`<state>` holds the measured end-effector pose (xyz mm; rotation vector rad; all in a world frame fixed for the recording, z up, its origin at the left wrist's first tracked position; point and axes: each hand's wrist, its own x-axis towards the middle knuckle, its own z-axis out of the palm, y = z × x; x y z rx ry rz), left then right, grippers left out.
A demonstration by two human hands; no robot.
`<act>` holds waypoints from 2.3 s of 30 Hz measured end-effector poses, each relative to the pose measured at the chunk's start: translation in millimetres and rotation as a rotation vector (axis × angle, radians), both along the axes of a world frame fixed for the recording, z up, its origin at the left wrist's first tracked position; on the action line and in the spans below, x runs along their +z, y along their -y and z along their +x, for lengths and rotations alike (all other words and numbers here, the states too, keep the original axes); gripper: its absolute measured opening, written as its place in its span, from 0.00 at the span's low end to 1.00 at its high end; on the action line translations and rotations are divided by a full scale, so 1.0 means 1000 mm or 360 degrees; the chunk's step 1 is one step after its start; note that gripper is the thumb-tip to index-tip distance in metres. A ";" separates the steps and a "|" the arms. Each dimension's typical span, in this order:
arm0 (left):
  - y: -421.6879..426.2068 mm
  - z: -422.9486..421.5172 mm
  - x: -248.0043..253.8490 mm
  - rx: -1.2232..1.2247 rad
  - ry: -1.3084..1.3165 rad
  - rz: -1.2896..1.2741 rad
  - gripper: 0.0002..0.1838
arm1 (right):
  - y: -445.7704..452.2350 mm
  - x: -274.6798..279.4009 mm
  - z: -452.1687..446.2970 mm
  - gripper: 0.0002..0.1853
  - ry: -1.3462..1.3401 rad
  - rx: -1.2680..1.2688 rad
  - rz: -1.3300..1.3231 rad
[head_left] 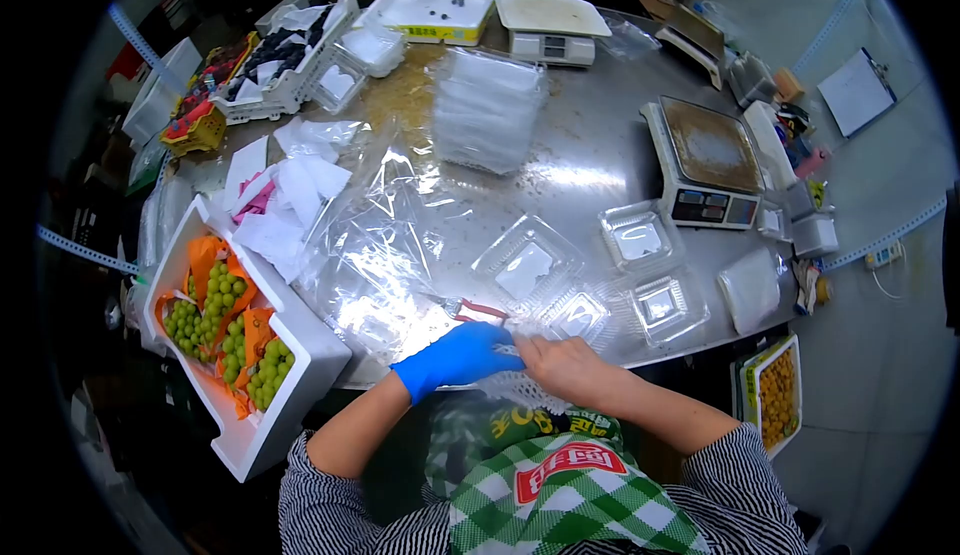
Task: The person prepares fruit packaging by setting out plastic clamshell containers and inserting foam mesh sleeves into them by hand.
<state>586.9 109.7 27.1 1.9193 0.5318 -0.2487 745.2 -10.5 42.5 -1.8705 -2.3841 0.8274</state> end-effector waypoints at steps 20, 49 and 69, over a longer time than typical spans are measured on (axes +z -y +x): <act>0.075 0.096 -0.048 0.2139 0.1732 -0.1639 0.15 | 0.059 -0.059 0.115 0.21 -0.3042 -0.1722 -0.0601; 0.130 0.104 -0.140 0.2016 -0.0403 0.0255 0.21 | 0.006 -0.138 0.167 0.09 -0.0598 0.0576 -0.0225; 0.121 0.124 -0.101 0.1404 0.0041 0.1209 0.21 | -0.011 -0.126 0.156 0.24 -0.0401 0.0157 0.0396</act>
